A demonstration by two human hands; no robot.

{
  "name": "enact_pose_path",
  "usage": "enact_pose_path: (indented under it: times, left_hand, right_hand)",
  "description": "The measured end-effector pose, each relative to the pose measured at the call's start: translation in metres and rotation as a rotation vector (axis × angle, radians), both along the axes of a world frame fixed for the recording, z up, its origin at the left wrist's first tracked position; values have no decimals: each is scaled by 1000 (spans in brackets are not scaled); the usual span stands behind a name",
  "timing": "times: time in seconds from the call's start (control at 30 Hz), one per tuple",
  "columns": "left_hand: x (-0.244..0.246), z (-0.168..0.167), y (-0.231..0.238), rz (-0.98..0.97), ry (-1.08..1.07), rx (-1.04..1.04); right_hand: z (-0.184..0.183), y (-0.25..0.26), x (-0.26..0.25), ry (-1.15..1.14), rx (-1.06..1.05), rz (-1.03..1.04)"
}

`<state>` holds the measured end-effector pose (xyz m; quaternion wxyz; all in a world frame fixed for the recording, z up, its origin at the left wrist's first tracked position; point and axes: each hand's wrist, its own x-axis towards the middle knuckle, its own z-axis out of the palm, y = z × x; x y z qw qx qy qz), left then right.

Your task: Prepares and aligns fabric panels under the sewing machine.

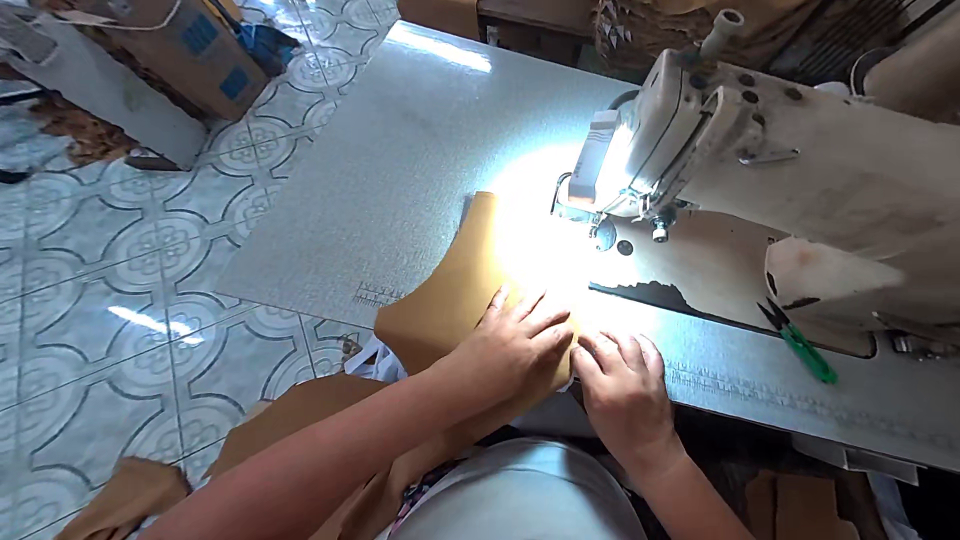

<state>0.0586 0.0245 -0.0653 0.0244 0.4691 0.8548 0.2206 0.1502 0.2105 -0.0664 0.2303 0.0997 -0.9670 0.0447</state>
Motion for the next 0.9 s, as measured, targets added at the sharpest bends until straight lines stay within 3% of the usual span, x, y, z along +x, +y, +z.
enact_pose_path:
  times: [0.2, 0.43, 0.9]
  left_hand:
    - [-23, 2, 11, 0, -24, -30]
    - [-71, -5, 28, -30, 158, 62]
    - [-146, -3, 52, -102, 115, 54]
  right_hand:
    - [0, 11, -21, 6, -18, -20]
    - [-2, 28, -63, 8, -24, -9]
    - [-4, 42, -112, -44, -90, -115]
